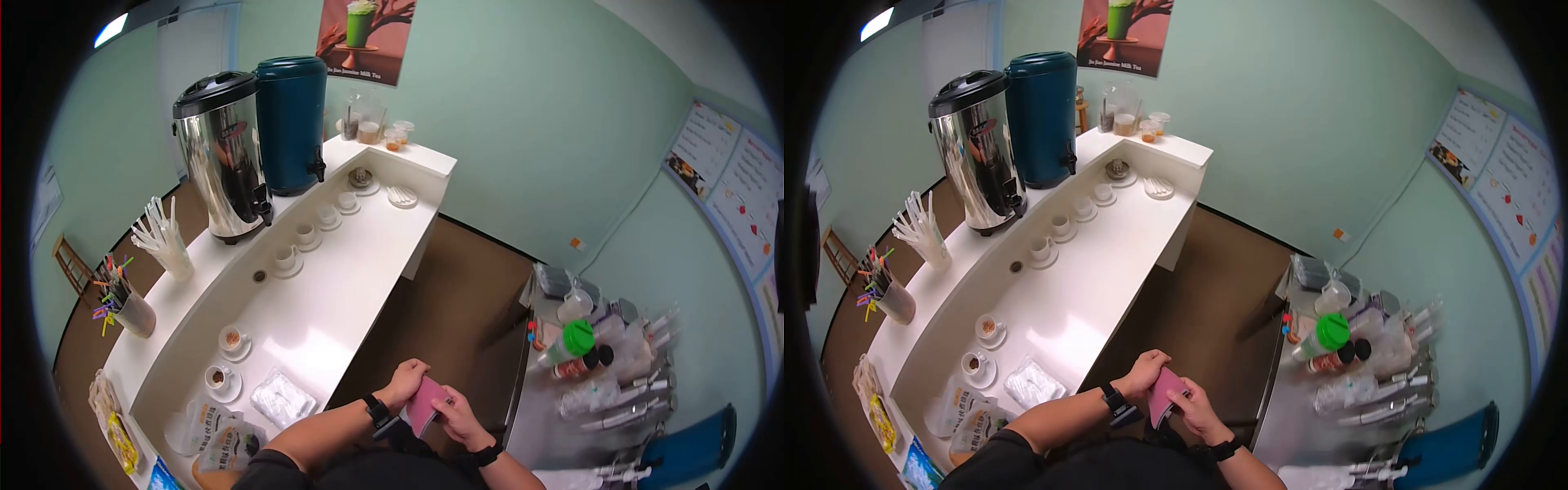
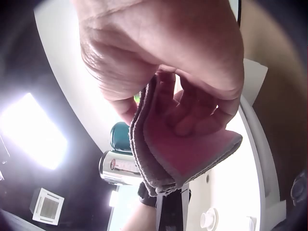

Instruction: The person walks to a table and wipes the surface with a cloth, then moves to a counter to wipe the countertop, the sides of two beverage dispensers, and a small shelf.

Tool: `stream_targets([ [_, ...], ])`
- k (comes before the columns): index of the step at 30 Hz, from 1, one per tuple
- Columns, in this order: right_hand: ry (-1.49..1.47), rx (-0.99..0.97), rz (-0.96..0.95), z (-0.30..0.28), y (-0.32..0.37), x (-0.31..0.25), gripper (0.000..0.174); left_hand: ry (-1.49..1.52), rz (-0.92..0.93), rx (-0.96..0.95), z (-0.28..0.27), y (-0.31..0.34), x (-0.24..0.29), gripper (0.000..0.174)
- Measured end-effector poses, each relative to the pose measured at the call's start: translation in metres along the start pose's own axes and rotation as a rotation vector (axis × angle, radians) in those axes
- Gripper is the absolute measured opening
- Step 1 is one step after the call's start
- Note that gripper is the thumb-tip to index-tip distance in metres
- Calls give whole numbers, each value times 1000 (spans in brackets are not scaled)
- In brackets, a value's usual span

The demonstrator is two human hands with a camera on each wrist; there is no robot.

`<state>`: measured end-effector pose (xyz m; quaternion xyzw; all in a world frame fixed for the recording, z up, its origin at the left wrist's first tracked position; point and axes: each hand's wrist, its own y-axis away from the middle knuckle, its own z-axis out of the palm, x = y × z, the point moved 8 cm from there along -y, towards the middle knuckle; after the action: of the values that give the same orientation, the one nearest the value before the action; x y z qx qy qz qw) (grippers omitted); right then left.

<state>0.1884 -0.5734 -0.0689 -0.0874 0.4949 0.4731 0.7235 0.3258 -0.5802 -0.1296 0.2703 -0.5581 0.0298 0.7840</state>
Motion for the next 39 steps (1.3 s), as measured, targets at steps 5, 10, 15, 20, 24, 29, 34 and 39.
stream_targets([
  [5,114,-54,-18,-42,-98,-60,19,-1,18,25,6,-96,46,19],
  [10,262,-82,-54,-78,-188,-118,19,77,19,82,-14,-167,77,24],
  [15,200,-39,-38,-111,-264,-143,26,421,-288,256,-104,-225,22,19],
  [20,124,44,28,-148,-340,-160,25,439,-355,640,-212,-286,-16,17],
  [24,244,83,-20,-172,-422,-200,25,556,-325,729,-248,-344,-6,14],
  [29,616,65,-100,-168,-520,-241,25,594,-307,706,-254,-391,19,14],
  [34,1032,5,-151,-140,-613,-242,26,613,-315,716,-280,-400,0,17],
  [39,1392,-269,-420,-81,-685,-207,30,750,-386,898,-293,-375,-16,12],
])
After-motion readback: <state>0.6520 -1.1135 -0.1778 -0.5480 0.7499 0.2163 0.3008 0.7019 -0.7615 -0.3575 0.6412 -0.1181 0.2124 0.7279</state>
